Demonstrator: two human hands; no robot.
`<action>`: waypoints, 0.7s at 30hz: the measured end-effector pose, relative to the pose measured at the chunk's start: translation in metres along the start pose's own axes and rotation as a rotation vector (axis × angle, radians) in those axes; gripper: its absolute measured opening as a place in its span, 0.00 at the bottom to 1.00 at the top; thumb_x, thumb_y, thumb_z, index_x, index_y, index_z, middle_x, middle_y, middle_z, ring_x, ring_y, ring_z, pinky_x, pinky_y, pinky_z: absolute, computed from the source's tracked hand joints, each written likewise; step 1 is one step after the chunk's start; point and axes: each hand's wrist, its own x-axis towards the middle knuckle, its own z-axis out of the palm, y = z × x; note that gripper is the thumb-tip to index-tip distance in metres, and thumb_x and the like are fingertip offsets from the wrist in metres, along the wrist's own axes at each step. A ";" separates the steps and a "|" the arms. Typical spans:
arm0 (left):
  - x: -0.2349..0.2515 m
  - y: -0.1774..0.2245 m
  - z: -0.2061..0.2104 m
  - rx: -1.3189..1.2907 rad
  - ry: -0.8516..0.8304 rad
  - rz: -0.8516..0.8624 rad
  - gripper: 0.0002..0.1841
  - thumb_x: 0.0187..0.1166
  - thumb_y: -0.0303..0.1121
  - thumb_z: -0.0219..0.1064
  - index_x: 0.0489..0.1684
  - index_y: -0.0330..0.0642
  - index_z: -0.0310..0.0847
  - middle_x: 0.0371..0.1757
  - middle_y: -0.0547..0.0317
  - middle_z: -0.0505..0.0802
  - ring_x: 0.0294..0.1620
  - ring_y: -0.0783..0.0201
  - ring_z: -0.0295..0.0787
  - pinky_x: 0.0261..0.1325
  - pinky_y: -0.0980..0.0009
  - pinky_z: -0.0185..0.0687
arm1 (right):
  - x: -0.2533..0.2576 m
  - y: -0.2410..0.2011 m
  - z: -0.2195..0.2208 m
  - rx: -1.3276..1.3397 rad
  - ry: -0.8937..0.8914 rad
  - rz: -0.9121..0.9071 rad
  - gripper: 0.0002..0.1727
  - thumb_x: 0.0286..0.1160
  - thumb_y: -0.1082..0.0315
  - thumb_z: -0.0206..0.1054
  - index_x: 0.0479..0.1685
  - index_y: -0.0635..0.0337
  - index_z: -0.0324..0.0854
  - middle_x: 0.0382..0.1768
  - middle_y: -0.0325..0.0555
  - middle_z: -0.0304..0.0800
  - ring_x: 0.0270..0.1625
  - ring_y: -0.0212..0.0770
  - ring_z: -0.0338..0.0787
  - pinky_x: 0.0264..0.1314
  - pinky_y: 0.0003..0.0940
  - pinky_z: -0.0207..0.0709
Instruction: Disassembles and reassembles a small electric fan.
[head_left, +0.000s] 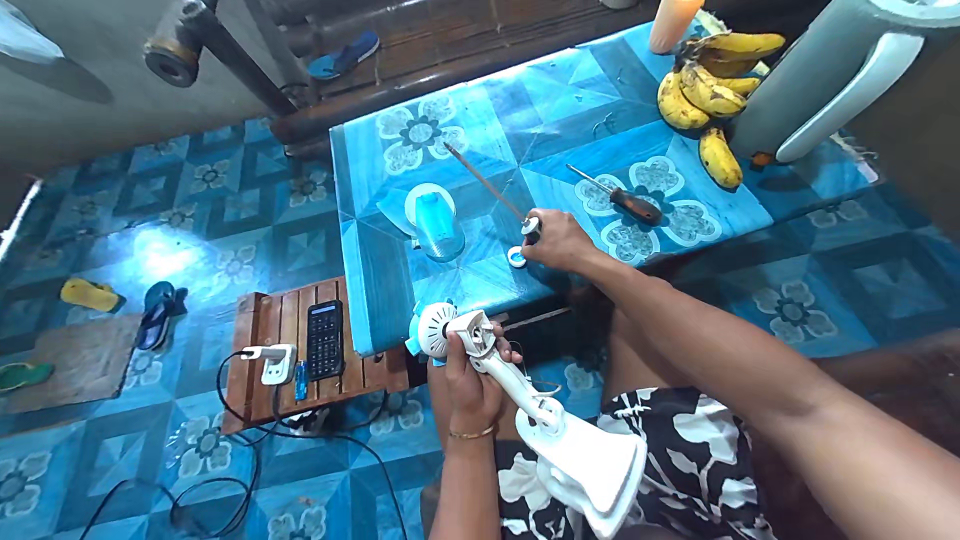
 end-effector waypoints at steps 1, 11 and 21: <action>0.000 0.000 0.001 -0.006 0.001 -0.006 0.25 0.79 0.55 0.66 0.45 0.37 0.84 0.38 0.46 0.94 0.27 0.55 0.92 0.34 0.59 0.92 | 0.003 -0.001 0.003 -0.016 -0.011 0.003 0.18 0.62 0.68 0.77 0.54 0.59 0.85 0.40 0.55 0.91 0.45 0.56 0.90 0.45 0.62 0.79; -0.002 0.004 -0.007 -0.025 -0.042 -0.012 0.25 0.76 0.57 0.68 0.46 0.40 0.86 0.39 0.47 0.94 0.29 0.56 0.93 0.37 0.59 0.93 | -0.094 0.006 -0.024 0.217 -0.054 -0.180 0.20 0.81 0.46 0.59 0.45 0.54 0.80 0.24 0.40 0.80 0.26 0.39 0.82 0.29 0.43 0.76; -0.001 0.003 -0.001 0.043 0.000 0.006 0.24 0.76 0.57 0.68 0.45 0.42 0.88 0.38 0.49 0.96 0.32 0.56 0.95 0.40 0.58 0.94 | -0.197 0.045 -0.063 -0.236 -0.355 -0.282 0.23 0.84 0.44 0.58 0.64 0.48 0.84 0.37 0.48 0.92 0.39 0.51 0.91 0.40 0.57 0.81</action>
